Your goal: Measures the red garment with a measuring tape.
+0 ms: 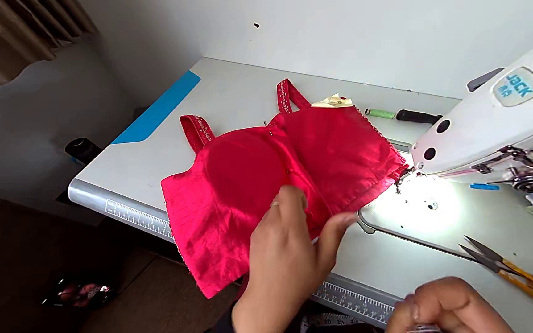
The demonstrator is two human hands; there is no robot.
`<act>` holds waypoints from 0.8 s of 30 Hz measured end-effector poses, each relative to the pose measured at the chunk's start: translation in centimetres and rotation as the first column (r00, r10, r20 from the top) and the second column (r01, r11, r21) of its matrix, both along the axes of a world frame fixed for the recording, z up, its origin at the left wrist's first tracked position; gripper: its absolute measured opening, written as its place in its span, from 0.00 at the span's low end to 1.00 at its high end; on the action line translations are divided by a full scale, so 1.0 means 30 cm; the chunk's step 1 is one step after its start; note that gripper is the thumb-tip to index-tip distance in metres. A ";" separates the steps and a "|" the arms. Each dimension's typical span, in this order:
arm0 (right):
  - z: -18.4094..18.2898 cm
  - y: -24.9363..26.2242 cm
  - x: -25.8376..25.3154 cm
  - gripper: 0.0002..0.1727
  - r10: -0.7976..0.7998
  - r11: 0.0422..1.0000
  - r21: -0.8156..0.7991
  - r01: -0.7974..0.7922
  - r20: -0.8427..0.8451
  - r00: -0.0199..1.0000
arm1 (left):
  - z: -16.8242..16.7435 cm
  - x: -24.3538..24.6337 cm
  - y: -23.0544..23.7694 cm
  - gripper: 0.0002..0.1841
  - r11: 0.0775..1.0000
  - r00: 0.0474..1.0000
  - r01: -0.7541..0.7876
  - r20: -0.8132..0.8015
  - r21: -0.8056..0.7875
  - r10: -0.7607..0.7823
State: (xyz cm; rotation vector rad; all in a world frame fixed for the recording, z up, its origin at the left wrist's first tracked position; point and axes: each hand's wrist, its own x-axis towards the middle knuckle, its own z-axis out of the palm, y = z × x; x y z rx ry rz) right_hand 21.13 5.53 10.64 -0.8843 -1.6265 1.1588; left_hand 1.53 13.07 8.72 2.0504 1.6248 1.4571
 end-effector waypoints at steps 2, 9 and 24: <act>0.015 0.051 0.000 0.09 0.028 0.999 0.044 -0.029 0.021 0.999 | 0.012 0.047 0.061 0.27 0.991 0.998 -0.053 -0.043 -0.122 0.048; -0.019 0.183 0.020 0.11 -0.115 0.962 0.266 0.055 0.218 0.969 | -0.067 -0.029 0.029 0.12 0.901 0.812 0.411 0.505 -0.139 -0.292; -0.065 0.375 -0.056 0.10 0.036 0.950 0.280 -0.138 0.340 0.940 | -0.090 -0.090 -0.020 0.24 0.765 0.582 0.639 0.699 -0.076 -0.417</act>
